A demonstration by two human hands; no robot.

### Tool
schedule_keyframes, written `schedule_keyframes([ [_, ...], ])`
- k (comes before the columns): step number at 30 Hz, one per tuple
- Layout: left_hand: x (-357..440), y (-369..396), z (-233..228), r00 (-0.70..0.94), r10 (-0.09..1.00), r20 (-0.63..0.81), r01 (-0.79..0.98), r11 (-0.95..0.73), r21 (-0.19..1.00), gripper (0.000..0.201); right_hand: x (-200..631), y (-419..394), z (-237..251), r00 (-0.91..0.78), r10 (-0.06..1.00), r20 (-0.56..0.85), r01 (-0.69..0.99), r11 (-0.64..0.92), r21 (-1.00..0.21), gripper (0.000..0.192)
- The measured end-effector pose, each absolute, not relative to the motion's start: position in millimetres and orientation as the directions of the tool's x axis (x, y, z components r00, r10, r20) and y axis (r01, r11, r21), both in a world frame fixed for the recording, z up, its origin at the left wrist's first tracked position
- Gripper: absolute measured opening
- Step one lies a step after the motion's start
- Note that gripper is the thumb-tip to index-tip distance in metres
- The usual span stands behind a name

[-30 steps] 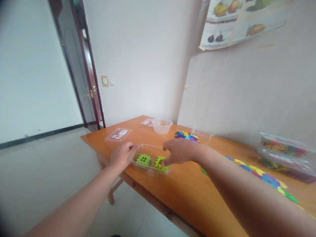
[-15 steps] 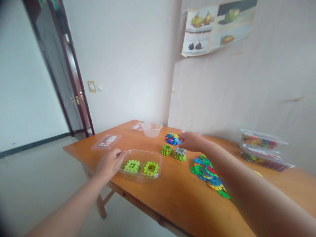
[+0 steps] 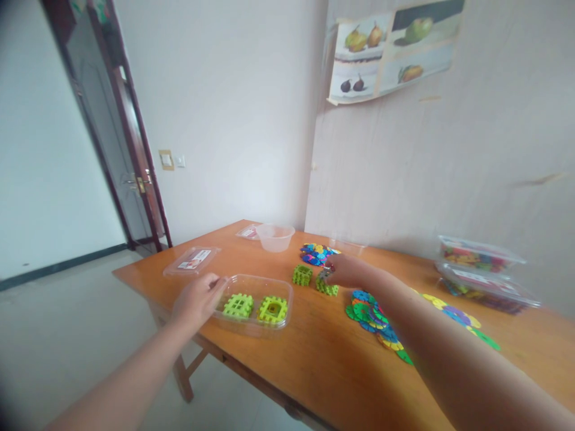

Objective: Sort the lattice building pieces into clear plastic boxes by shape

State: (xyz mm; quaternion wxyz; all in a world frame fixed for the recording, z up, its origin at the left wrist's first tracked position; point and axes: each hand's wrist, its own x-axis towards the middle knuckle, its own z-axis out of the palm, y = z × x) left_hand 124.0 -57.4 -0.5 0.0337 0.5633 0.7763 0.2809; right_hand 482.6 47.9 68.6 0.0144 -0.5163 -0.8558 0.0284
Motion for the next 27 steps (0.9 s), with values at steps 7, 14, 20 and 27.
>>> schedule_keyframes([
  [7,125.0,-57.5,0.9,-0.383,0.890,0.249,0.849,0.232,0.475,0.044,440.8,-1.7,95.3,-0.615,0.777,0.134,0.722,0.624,-0.298,0.043],
  [14,125.0,-59.1,0.1,-0.345,0.896,0.278,0.859,0.182,0.478,0.044,398.9,-45.7,99.5,-0.716,0.695,0.073,0.656,0.704,-0.272,0.039],
  [20,124.6,-59.3,-1.0,-0.345,0.895,0.282,0.864,0.185,0.469,0.043,406.4,-43.2,91.5,-0.714,0.697,0.072,0.666,0.707,-0.238,0.054],
  [27,123.1,-54.9,-3.1,-0.373,0.888,0.268,0.851,0.212,0.481,0.042,434.0,-0.2,96.2,-0.572,0.805,0.158,0.773,0.594,-0.222,0.033],
])
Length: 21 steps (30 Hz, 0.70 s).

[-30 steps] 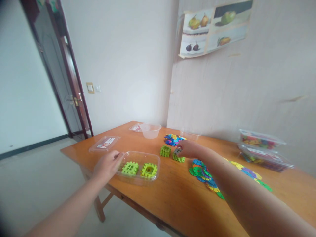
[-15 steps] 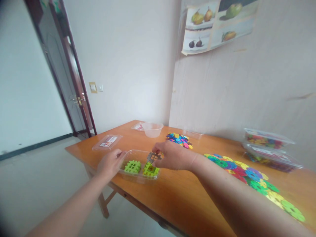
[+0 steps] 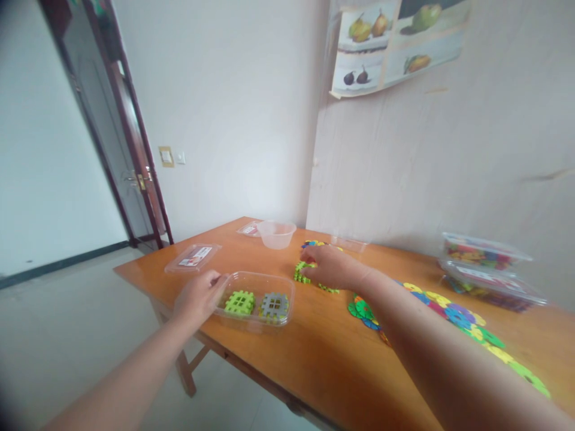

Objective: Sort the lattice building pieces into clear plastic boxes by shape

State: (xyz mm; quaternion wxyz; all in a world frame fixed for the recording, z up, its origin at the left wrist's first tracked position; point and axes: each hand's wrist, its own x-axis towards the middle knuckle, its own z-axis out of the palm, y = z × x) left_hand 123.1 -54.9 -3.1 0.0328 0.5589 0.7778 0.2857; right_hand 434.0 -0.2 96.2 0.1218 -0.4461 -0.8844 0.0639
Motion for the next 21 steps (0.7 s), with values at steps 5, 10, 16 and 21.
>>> schedule_keyframes([
  [5,121.1,-52.7,-4.9,-0.372,0.893,0.254,0.851,0.218,0.478,0.042,447.3,29.7,86.6,-0.524,0.846,0.094,0.833,0.533,-0.151,0.031],
  [10,121.2,-54.0,-4.4,-0.357,0.893,0.274,0.861,0.200,0.468,0.043,440.8,46.1,66.6,-0.531,0.845,0.062,0.833,0.534,-0.143,0.046],
  [16,125.0,-57.2,-0.3,-0.355,0.893,0.278,0.860,0.196,0.471,0.043,431.7,58.9,53.3,-0.516,0.855,0.050,0.844,0.517,-0.141,0.037],
  [21,126.5,-58.0,0.0,-0.374,0.888,0.267,0.853,0.215,0.476,0.041,428.9,53.1,60.9,-0.511,0.858,0.058,0.845,0.513,-0.147,0.023],
])
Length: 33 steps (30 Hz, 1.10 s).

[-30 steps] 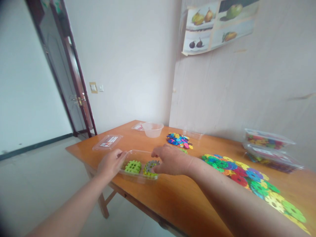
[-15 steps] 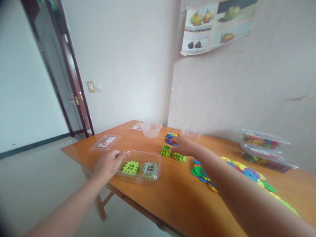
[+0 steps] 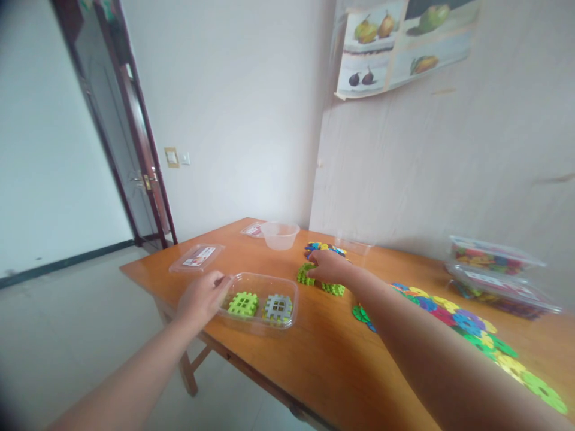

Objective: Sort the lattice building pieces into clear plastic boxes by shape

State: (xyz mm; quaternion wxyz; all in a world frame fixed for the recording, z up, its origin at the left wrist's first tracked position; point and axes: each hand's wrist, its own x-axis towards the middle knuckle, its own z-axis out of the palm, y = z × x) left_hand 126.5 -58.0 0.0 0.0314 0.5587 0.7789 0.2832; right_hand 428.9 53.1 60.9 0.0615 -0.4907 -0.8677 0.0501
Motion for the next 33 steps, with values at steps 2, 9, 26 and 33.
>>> schedule_keyframes([
  [2,126.2,-57.9,-1.0,-0.371,0.889,0.270,0.852,0.211,0.479,0.041,426.7,42.3,68.6,-0.516,0.850,0.105,0.820,0.525,-0.227,0.028],
  [9,125.8,-58.7,-1.3,-0.372,0.891,0.261,0.851,0.215,0.480,0.043,417.4,-22.8,92.5,-0.686,0.707,0.171,0.615,0.690,-0.383,0.040],
  [26,123.5,-54.7,-1.5,-0.362,0.897,0.253,0.856,0.212,0.472,0.044,476.3,20.2,82.4,-0.467,0.862,0.199,0.810,0.507,-0.296,0.031],
  [33,121.2,-53.3,-4.3,-0.361,0.895,0.262,0.854,0.205,0.478,0.044,498.0,40.4,57.1,-0.498,0.866,0.030,0.840,0.491,-0.229,0.038],
])
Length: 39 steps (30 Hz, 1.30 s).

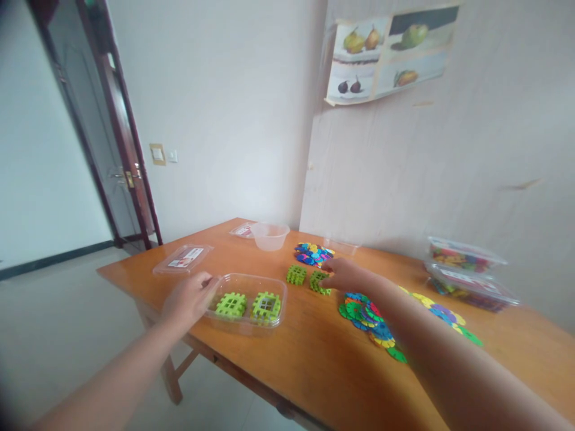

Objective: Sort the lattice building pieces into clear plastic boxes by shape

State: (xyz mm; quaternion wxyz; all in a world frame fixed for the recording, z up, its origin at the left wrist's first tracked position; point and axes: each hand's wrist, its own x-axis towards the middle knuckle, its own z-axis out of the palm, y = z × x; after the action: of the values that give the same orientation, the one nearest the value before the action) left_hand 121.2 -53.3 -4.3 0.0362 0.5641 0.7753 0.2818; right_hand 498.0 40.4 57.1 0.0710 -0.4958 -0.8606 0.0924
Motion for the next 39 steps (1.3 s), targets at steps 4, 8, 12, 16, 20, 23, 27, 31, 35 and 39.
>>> schedule_keyframes([
  [4,120.6,-53.4,-4.0,-0.369,0.894,0.256,0.845,0.208,0.492,0.043,498.0,46.0,49.5,-0.481,0.877,0.013,0.857,0.473,-0.203,0.037],
  [8,122.2,-53.5,-2.7,-0.373,0.893,0.252,0.849,0.219,0.480,0.043,488.9,41.1,58.0,-0.451,0.884,0.122,0.851,0.467,-0.239,0.035],
  [12,124.2,-54.7,-1.7,-0.383,0.891,0.246,0.850,0.234,0.473,0.043,451.9,11.7,79.0,-0.522,0.822,0.227,0.758,0.569,-0.319,0.038],
  [16,126.6,-57.5,-0.3,-0.373,0.889,0.264,0.854,0.218,0.472,0.044,397.4,-22.5,93.2,-0.663,0.716,0.218,0.655,0.696,-0.295,0.037],
  [20,128.4,-60.2,0.6,-0.379,0.885,0.270,0.843,0.209,0.495,0.042,352.3,-40.2,92.8,-0.733,0.667,0.138,0.641,0.744,-0.188,0.038],
  [23,128.9,-61.1,0.8,-0.378,0.887,0.267,0.838,0.204,0.507,0.042,334.2,-44.7,88.3,-0.719,0.686,0.114,0.670,0.727,-0.153,0.048],
  [27,129.8,-61.0,0.7,-0.388,0.882,0.267,0.835,0.214,0.506,0.040,336.7,-37.4,83.1,-0.733,0.662,0.157,0.627,0.747,-0.221,0.053],
  [31,129.7,-59.8,-0.5,-0.385,0.881,0.276,0.841,0.211,0.499,0.039,366.0,-6.5,79.8,-0.667,0.705,0.241,0.635,0.707,-0.312,0.039],
  [35,127.3,-57.8,-1.9,-0.373,0.889,0.266,0.850,0.213,0.482,0.043,405.9,32.9,75.5,-0.514,0.832,0.208,0.773,0.554,-0.309,0.028],
  [39,125.2,-56.1,-3.3,-0.370,0.893,0.257,0.852,0.216,0.478,0.044,432.9,55.6,65.6,-0.500,0.859,0.112,0.840,0.512,-0.180,0.025],
])
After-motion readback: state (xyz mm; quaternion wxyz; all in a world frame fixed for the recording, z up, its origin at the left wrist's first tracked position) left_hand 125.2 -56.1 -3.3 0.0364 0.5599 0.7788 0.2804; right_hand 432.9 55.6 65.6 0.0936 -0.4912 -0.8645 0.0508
